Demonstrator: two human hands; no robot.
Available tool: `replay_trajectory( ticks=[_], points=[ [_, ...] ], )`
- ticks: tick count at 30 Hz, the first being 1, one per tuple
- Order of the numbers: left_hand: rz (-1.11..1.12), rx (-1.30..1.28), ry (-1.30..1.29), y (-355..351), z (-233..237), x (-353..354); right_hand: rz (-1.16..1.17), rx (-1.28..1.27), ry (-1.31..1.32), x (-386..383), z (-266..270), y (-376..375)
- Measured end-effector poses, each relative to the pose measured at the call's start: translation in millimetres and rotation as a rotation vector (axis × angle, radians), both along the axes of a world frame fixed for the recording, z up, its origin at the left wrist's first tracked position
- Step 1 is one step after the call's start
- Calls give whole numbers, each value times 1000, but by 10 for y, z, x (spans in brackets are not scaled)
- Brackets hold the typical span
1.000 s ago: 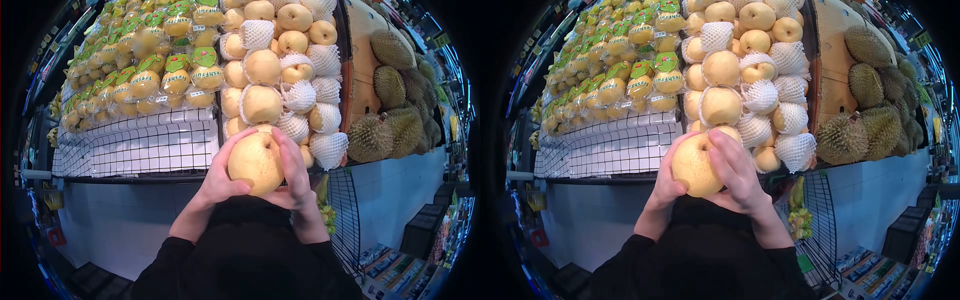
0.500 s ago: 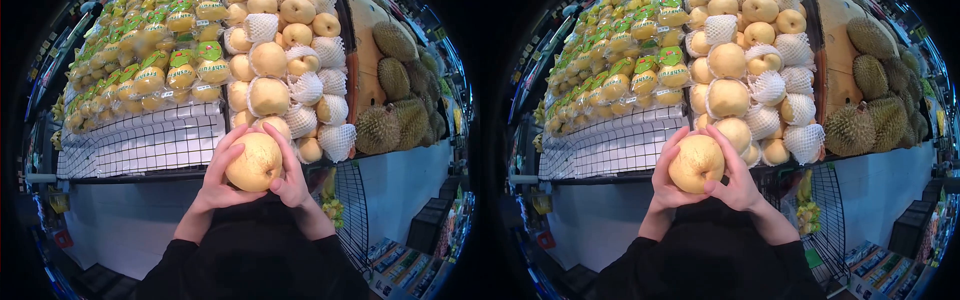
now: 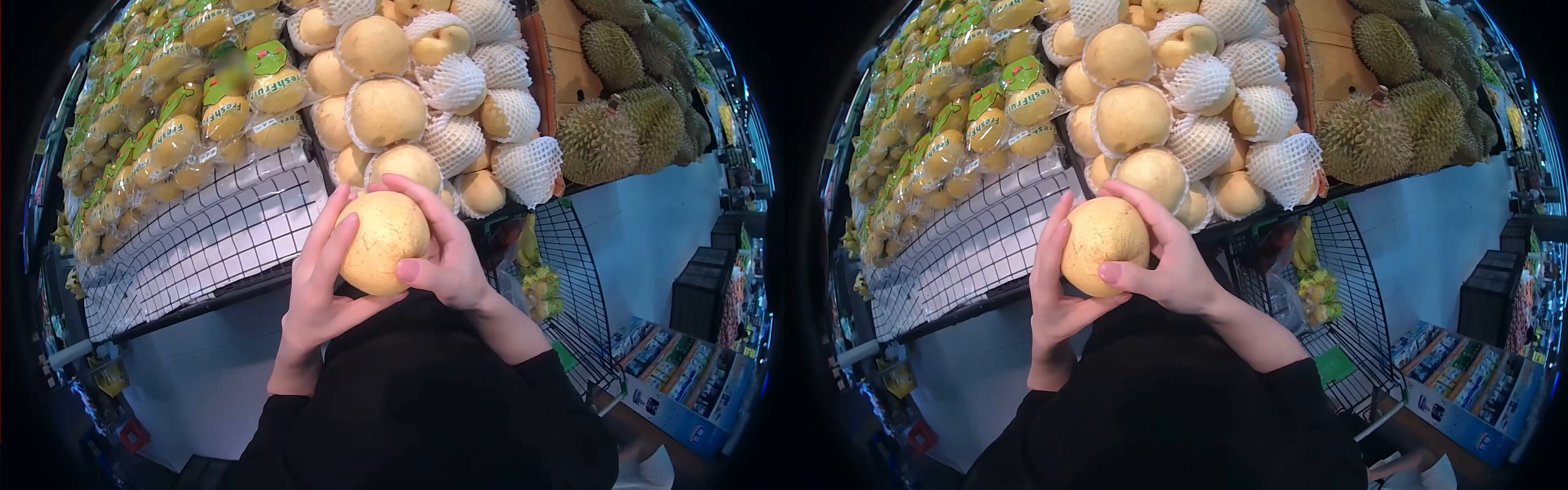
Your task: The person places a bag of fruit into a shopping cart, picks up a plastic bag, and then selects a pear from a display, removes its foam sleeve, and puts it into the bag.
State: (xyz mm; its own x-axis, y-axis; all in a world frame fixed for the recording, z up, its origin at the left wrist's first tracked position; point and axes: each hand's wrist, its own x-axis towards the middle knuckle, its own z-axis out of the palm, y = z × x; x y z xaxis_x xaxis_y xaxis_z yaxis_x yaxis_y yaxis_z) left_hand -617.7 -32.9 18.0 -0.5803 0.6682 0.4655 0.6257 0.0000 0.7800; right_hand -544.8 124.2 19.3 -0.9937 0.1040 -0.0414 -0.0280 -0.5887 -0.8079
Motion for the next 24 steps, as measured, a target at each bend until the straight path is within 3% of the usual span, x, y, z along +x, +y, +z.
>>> replay_trajectory(
  ticks=[1, 4, 5, 7, 9, 10, 15, 18, 21, 23, 24],
  points=[
    [19, -19, 0, -38, -3, 20, -39, 52, 30, 5, -30, -14],
    [-21, -8, -326, -141, -79, 46, -68, 83, 48, 7, -22, -47],
    [-10, -9, -326, -180, -95, 63, -96, 199, 81, 5, -34, -52],
    [-49, 67, -683, -256, -109, 125, -114, 315, 114, 12, -64, -37],
    [-38, 146, -824, -274, -100, 166, -109, 706, 175, 17, -98, -27],
    [-35, 224, -961, -279, -98, 185, -96, 703, 176, 1, -102, -56],
    [-32, 340, -1030, -272, -138, 188, -250, 1026, 531, -84, -199, -223],
    [-32, 321, -1038, -289, -155, 183, -161, 1153, 544, -77, -123, -222],
    [-46, 413, -1151, -310, -197, 227, -69, 1055, 521, -83, -72, -201],
    [-167, 609, -1483, -380, -287, 270, -4, 1013, 493, -87, -30, -158],
    [-492, 854, -1488, -296, -298, 227, 58, 972, 463, -93, -23, -152]
  ],
)
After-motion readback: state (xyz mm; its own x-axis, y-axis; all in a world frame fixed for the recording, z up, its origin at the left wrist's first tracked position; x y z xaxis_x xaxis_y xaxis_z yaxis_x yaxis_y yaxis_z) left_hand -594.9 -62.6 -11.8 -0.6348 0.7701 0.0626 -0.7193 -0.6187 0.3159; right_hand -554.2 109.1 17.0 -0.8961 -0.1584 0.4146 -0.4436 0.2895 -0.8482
